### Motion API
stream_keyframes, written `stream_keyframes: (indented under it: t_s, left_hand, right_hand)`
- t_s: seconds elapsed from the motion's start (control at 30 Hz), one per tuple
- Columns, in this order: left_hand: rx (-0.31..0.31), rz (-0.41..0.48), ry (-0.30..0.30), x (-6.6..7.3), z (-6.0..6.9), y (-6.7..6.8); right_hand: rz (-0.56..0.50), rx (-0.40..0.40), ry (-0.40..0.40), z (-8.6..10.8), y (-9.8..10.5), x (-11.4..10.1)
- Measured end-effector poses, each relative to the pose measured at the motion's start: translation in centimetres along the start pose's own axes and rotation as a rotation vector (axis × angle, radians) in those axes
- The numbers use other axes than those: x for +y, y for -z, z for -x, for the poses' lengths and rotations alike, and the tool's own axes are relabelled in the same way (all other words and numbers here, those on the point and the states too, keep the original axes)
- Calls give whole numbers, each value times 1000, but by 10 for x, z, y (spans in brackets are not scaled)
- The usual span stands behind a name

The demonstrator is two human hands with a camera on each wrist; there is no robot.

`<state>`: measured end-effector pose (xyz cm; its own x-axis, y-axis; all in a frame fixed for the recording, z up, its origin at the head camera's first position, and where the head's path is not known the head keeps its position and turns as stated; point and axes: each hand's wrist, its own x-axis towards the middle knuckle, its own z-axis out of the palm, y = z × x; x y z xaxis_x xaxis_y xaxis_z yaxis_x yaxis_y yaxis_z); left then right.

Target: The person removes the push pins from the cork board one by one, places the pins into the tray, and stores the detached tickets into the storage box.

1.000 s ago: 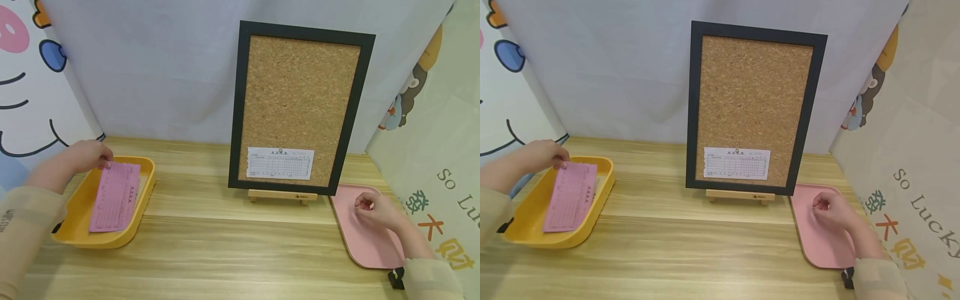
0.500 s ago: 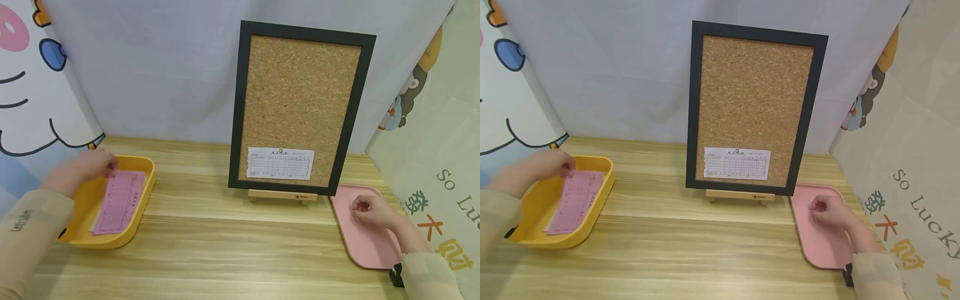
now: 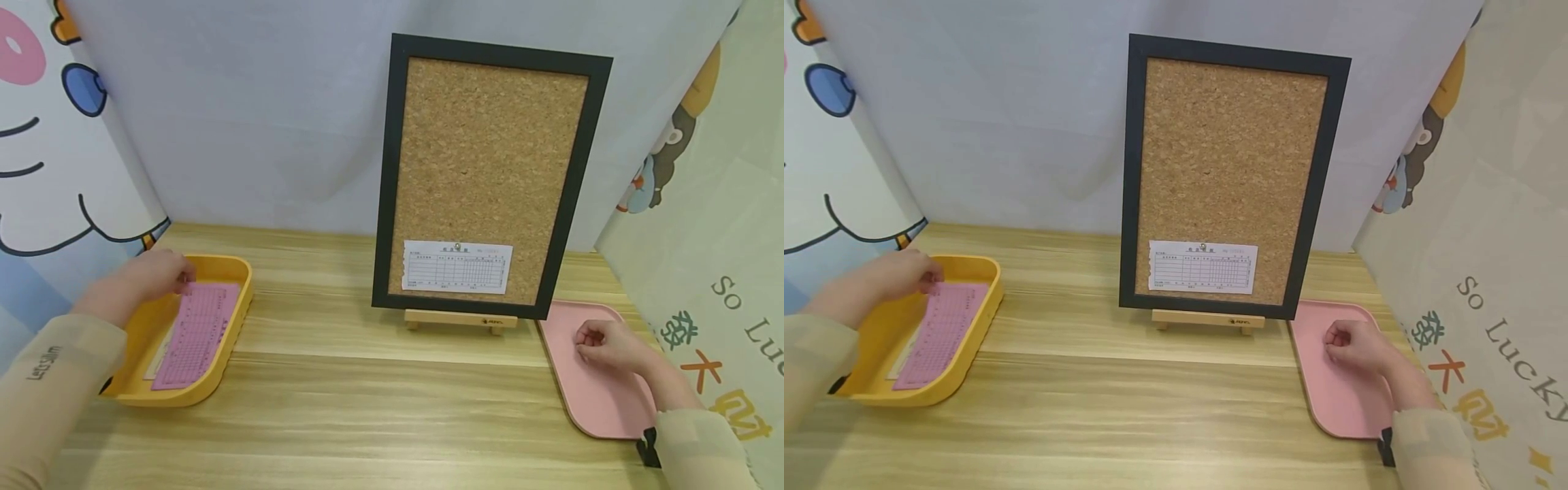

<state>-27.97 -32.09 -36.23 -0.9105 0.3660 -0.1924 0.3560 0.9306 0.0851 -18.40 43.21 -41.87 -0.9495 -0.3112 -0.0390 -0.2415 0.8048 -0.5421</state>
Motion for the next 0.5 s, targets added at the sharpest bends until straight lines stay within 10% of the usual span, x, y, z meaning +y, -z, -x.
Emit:
stream_keyframes:
  t_s: [0.5]
  left_hand:
    - [64,-2,-21,9,2,6]
  right_hand:
    - [42,-9,-20,1,4,-1]
